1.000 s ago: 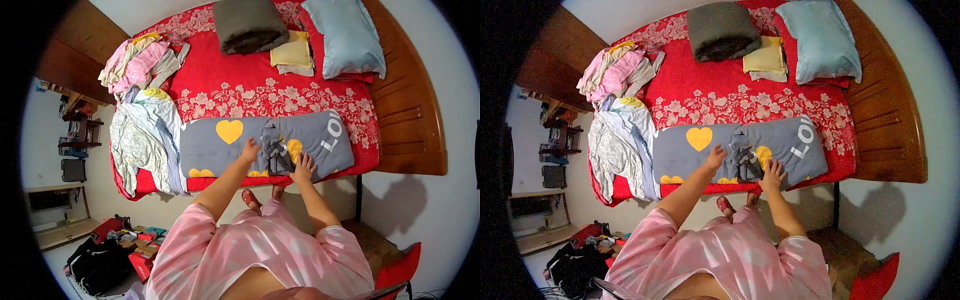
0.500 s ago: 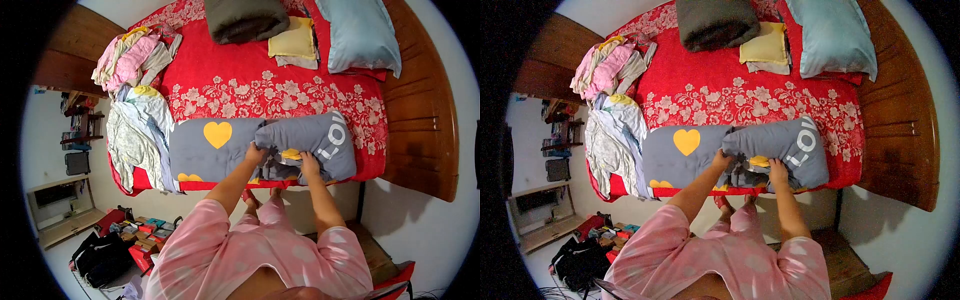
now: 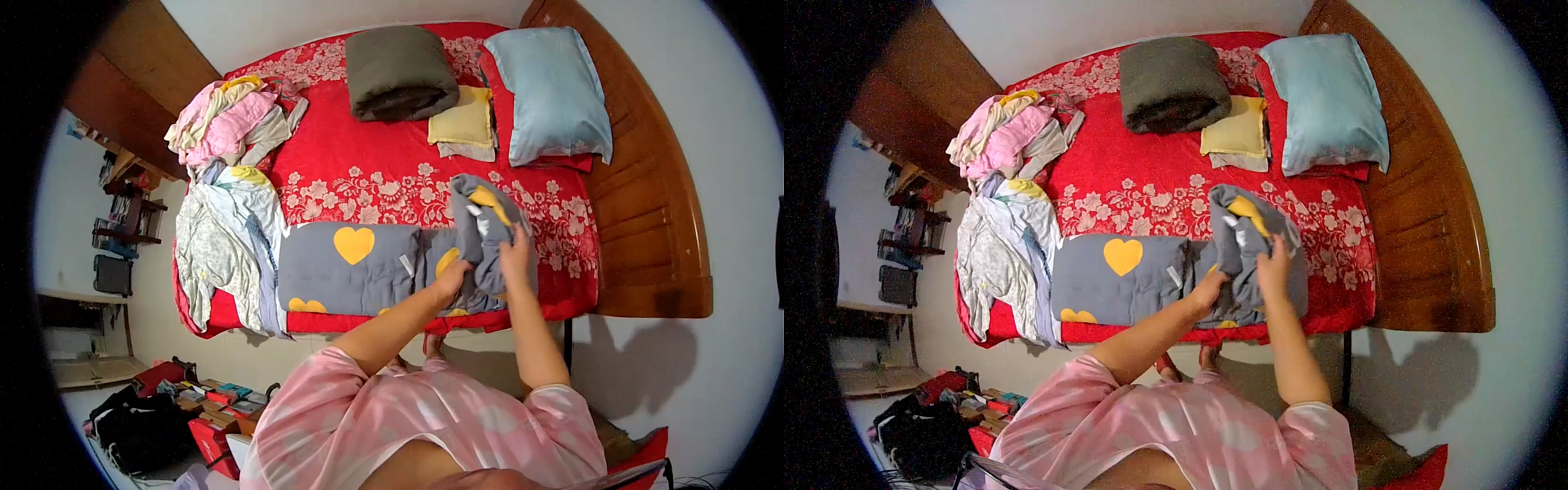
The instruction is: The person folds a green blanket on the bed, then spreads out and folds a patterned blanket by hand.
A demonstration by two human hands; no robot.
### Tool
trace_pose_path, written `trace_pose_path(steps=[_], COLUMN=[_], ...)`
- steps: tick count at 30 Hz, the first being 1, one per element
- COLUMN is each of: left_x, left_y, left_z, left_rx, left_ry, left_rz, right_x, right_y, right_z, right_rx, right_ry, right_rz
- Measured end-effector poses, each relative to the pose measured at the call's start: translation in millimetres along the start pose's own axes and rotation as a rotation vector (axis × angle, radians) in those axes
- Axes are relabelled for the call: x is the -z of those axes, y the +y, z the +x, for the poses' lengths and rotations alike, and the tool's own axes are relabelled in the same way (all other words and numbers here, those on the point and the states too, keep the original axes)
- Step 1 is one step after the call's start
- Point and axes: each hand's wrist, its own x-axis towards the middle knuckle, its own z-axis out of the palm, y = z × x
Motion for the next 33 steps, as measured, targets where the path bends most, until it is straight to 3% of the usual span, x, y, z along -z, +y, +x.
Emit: trace_pose_path(steps=[2,3,7,8,10,13,16,19,20,21,22,24,26,28,30,33], left_x=[-7,-7,9,10,16,55,72,85,95,97,97,103,138,205,266,342], left_y=[19,37,50,53,65,31,24,18,15,29,51,100,128,139,155,185], left_z=[-12,-27,-33,-36,-42,-14,-19,-19,-19,-31,-51,-97,-130,-146,-171,-222], left_rx=[0.06,0.068,0.031,-0.013,0.022,0.137,0.165,-0.044,-0.137,-0.146,-0.121,-0.067,-0.058,-0.092,-0.012,-0.068], left_ry=[-0.115,-0.169,-0.06,0.07,0.104,0.208,0.316,0.341,0.325,0.296,0.322,0.37,0.346,0.269,0.344,0.4], left_rz=[-0.355,-0.312,-0.053,-0.008,-0.087,-0.224,-0.185,-0.094,-0.016,-0.023,-0.06,-0.133,-0.202,-0.16,-0.116,-0.029], right_x=[-15,-23,-38,-40,-40,-54,-59,-66,-58,-68,-74,-66,-81,-102,-129,-177], right_y=[-1,-2,-7,-10,-22,-9,-18,-27,-39,-27,-25,-61,-64,-66,-67,-70], right_z=[-9,-16,-38,-42,-54,-65,-79,-74,-67,-63,-56,-59,-56,-65,-72,-93], right_rx=[0.115,0.146,0.292,0.364,0.423,0.597,0.573,0.152,0.103,0.204,0.235,0.283,0.367,0.373,0.385,0.355], right_ry=[-0.087,-0.122,-0.381,-0.453,-0.608,-0.743,-0.824,-0.716,-0.659,-0.537,-0.47,-0.408,-0.395,-0.439,-0.476,-0.549], right_rz=[-0.014,0.021,-0.01,0.04,-0.041,-0.214,-0.215,0.184,0.034,0.322,0.323,0.01,-0.066,-0.133,-0.194,-0.273])
